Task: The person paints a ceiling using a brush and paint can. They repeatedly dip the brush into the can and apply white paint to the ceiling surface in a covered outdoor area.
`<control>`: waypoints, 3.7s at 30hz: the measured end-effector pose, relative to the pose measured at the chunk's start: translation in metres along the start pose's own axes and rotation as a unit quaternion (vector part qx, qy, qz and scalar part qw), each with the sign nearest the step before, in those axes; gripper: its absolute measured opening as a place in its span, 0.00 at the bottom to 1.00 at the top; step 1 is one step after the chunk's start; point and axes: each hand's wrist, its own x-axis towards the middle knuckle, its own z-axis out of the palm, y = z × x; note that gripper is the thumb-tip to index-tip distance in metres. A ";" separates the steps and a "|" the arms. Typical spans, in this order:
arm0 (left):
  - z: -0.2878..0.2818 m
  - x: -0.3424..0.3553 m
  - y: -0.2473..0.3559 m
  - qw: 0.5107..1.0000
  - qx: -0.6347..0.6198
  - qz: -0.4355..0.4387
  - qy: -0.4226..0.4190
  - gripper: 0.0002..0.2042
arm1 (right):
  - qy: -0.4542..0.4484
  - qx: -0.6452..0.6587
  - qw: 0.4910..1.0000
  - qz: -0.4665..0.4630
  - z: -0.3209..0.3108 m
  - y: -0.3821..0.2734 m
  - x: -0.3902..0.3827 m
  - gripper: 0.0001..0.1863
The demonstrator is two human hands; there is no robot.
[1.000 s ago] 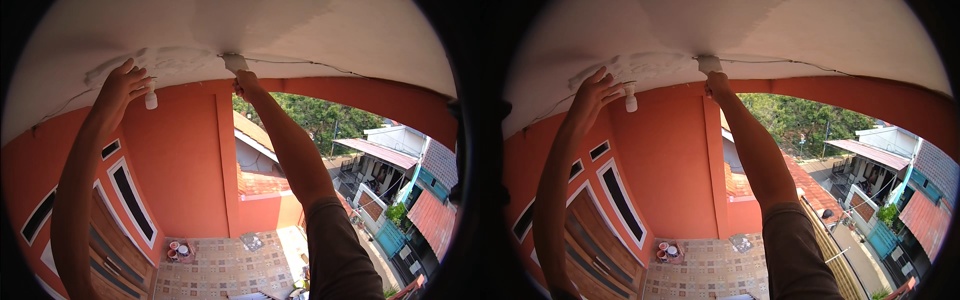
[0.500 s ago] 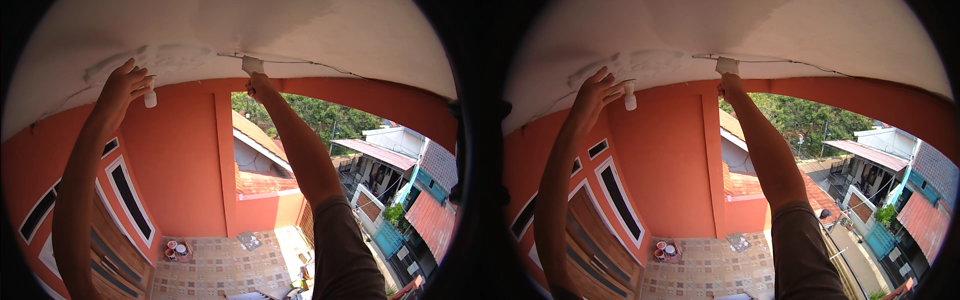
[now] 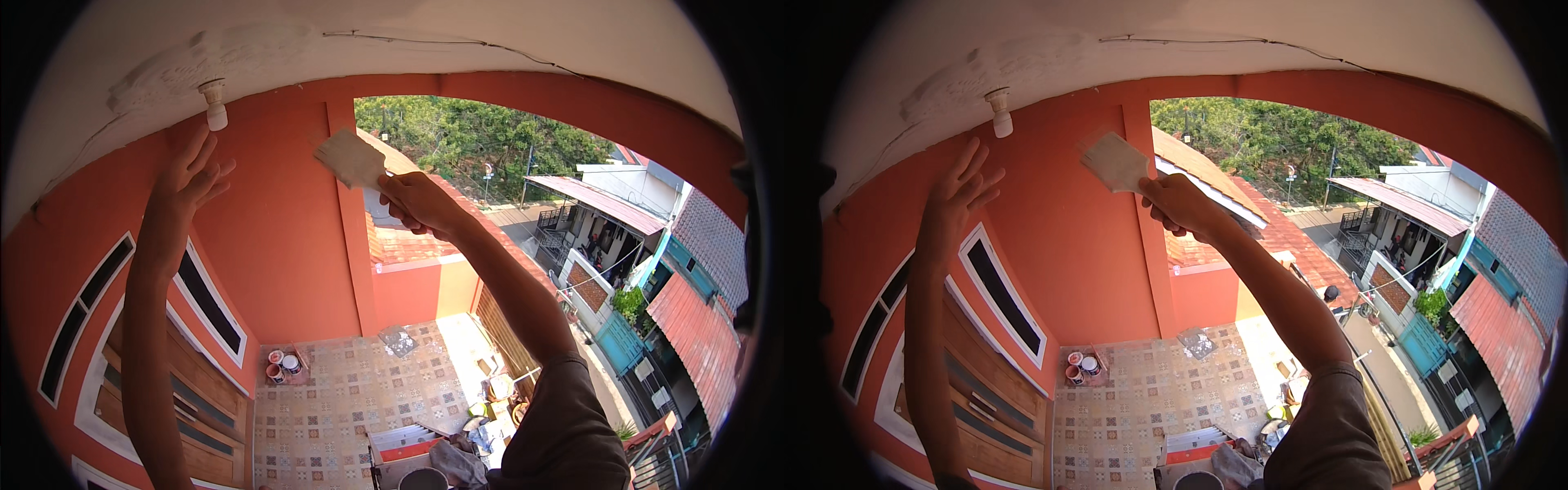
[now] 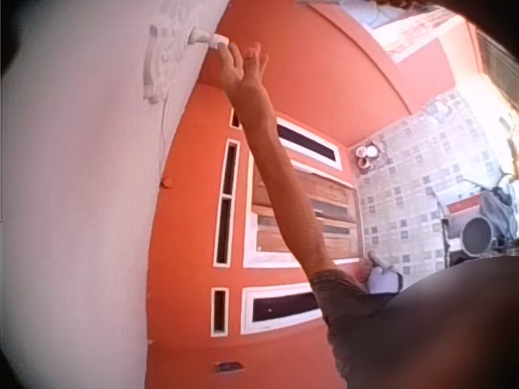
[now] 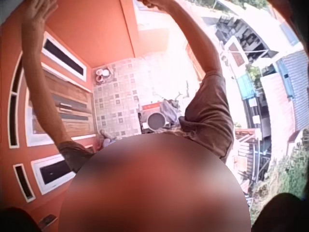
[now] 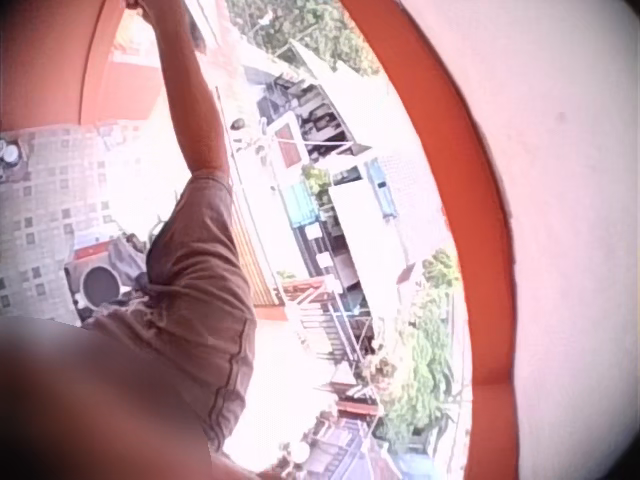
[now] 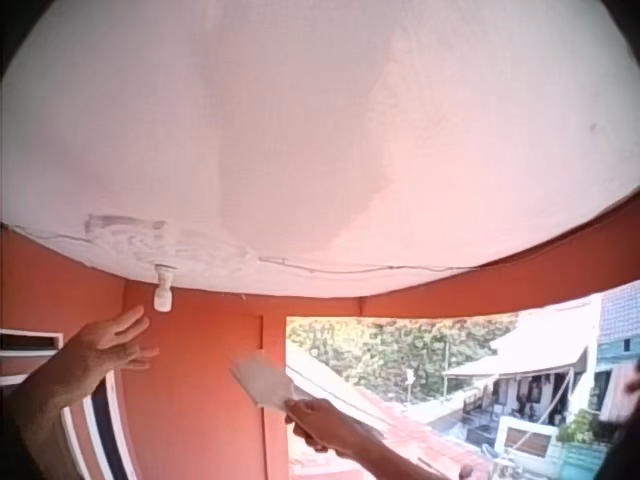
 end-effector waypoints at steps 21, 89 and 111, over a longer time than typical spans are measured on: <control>0.166 -0.441 -0.159 0.877 -0.229 -0.420 -0.053 0.19 | -0.225 -0.333 0.895 0.195 -0.034 0.079 -0.362 0.16; 0.225 -0.580 -0.108 0.864 -0.210 -0.441 -0.125 0.35 | -0.392 -0.479 0.780 0.094 0.140 0.173 -0.333 0.09; 0.255 -0.577 -0.089 0.925 -0.084 -0.339 -0.151 0.55 | -0.423 -0.245 0.842 0.230 0.112 0.176 -0.343 0.12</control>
